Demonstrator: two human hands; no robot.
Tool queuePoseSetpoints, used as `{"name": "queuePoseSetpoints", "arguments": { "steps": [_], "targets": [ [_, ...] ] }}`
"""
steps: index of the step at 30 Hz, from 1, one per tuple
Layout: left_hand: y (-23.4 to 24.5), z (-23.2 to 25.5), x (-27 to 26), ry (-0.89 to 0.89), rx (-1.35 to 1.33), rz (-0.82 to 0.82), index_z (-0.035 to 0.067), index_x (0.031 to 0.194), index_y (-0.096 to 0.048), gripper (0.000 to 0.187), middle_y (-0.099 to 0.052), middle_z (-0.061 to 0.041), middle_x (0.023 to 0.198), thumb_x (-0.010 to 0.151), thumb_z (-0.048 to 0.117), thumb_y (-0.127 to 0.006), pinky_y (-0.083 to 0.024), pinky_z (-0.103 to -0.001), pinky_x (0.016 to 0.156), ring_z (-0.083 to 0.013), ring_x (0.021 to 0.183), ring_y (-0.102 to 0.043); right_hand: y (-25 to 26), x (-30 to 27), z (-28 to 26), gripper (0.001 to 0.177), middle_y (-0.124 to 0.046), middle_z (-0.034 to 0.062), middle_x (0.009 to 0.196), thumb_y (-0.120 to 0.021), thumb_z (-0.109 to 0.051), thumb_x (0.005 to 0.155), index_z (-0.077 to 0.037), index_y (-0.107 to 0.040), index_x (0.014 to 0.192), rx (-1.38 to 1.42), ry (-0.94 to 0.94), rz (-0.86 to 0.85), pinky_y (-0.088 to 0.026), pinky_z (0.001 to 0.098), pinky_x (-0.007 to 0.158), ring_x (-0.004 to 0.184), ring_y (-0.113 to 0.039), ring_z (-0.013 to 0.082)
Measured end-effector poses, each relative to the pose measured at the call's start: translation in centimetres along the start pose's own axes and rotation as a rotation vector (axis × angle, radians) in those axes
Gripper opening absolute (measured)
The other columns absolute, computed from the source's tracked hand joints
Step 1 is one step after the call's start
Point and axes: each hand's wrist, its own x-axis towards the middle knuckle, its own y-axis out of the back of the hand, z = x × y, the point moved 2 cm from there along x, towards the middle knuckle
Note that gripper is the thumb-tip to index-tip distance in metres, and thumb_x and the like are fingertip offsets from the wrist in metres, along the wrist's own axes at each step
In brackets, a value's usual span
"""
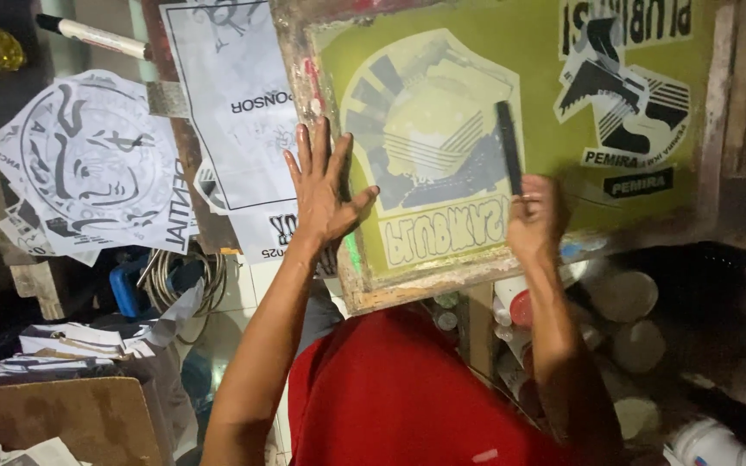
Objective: Applying oil to a paper stencil on a screen printing frame and smoothing it out with hands and a scraper
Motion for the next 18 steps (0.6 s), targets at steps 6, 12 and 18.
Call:
{"name": "queuePoseSetpoints", "arguments": {
  "steps": [6,12,18],
  "targets": [
    [-0.8,-0.9,0.3,-0.057,-0.009,0.063,0.031,0.16,-0.038,0.091,-0.007,-0.003,0.174,0.081,0.065,-0.07,0.004,-0.064,0.124,-0.0332,0.158,0.005,-6.4,-0.5,-9.9,0.055,-0.065,0.0174,0.094,-0.066,0.008,0.074,-0.005,-0.07,0.127,0.089,0.412,-0.059,-0.059,0.0427,0.069,0.081,-0.07,0.0371],
    [-1.1,-1.3,0.2,-0.095,-0.045,0.124,0.033,0.159,-0.037,0.09,-0.008,-0.003,0.174,0.083,0.07,-0.067,0.0,-0.066,0.124,-0.0338,0.159,0.003,-14.0,-3.2,-10.6,0.033,-0.061,0.0045,0.089,-0.061,-0.011,0.091,-0.016,-0.074,0.121,-0.029,0.56,0.01,-0.051,0.0379,0.064,0.075,-0.065,0.029],
    [-1.1,-1.3,0.0,-0.113,-0.05,0.166,0.03,0.157,-0.041,0.085,-0.012,-0.003,0.173,0.083,0.064,-0.065,-0.001,-0.064,0.124,-0.0328,0.159,0.003,-13.7,-2.8,-14.5,0.028,-0.057,0.01,0.091,-0.048,-0.008,0.105,-0.005,-0.065,0.128,0.078,0.58,-0.035,-0.045,0.043,0.057,0.067,-0.055,0.0377]
  ]
}}
